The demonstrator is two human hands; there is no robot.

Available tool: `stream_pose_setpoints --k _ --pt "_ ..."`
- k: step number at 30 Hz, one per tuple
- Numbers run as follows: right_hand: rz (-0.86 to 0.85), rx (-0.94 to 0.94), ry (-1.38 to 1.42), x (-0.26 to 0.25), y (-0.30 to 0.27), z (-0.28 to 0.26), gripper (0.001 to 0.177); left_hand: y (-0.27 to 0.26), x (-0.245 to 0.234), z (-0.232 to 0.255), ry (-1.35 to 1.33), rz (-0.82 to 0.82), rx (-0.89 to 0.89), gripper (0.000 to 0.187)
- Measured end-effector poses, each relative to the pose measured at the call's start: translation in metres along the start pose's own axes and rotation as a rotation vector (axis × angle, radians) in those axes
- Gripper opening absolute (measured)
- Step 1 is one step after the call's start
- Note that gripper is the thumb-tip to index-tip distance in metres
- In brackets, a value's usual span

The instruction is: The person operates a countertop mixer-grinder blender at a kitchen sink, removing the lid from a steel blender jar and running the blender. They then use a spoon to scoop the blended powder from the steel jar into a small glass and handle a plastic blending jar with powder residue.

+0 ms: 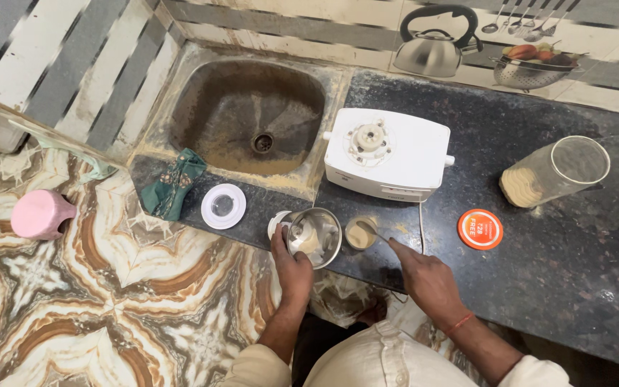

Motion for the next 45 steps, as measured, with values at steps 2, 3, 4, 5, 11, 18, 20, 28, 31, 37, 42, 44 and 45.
stream_pose_setpoints --k 2,3,4,5,11,18,20,28,31,37,42,44,45 --pt "-0.029 0.115 0.25 -0.011 -0.002 -0.004 0.047 0.001 -0.002 0.009 0.022 -0.008 0.051 0.079" --pt "-0.043 0.173 0.375 -0.016 -0.003 -0.006 0.045 0.001 -0.004 0.016 0.04 -0.022 0.078 0.079" --pt "-0.08 0.178 0.408 -0.02 -0.004 -0.011 0.045 0.002 -0.006 0.025 0.059 -0.038 0.105 0.079" --pt "-0.118 0.183 0.44 -0.023 -0.004 -0.015 0.045 0.002 -0.007 0.035 0.061 -0.059 0.096 0.08" --pt "-0.237 0.252 0.421 -0.024 0.002 -0.048 0.039 -0.003 0.003 0.101 0.087 -0.324 -0.215 0.084" --pt "-0.198 0.275 0.407 -0.017 0.01 -0.058 0.037 -0.01 0.009 0.151 0.432 -0.347 0.405 0.08" --pt "-0.305 0.307 0.527 -0.008 0.01 -0.057 0.036 -0.011 0.01 0.148 0.442 -0.379 0.381 0.081" --pt "-0.686 0.707 1.096 0.021 0.004 -0.039 0.043 -0.003 0.008 0.126 0.186 -0.41 -0.014 0.083" --pt "-0.681 0.712 1.074 0.017 0.003 -0.035 0.043 0.0 0.005 0.117 0.084 -0.287 0.003 0.077" --pt "-0.647 0.706 1.064 0.001 0.004 -0.03 0.043 0.006 0.006 0.082 0.054 -0.209 0.072 0.078" --pt "-0.578 0.727 1.092 -0.01 0.0 -0.018 0.043 0.008 0.005 0.054 0.072 -0.174 0.047 0.078" --pt "-0.556 0.725 1.111 -0.011 -0.002 -0.01 0.043 0.009 0.003 0.045 0.072 -0.144 0.031 0.077" --pt "-0.544 0.725 1.12 -0.011 -0.003 -0.005 0.044 0.009 0.003 0.04 0.042 -0.119 0.036 0.076"
Point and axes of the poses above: each hand's wrist, its own y-axis towards the middle knuckle, its own x-axis out of the palm, z = x × y, the point moved 4 cm from there along y, towards the middle knuckle, and after that the axes turned 14 degrees about x, right-handed, at the moved point
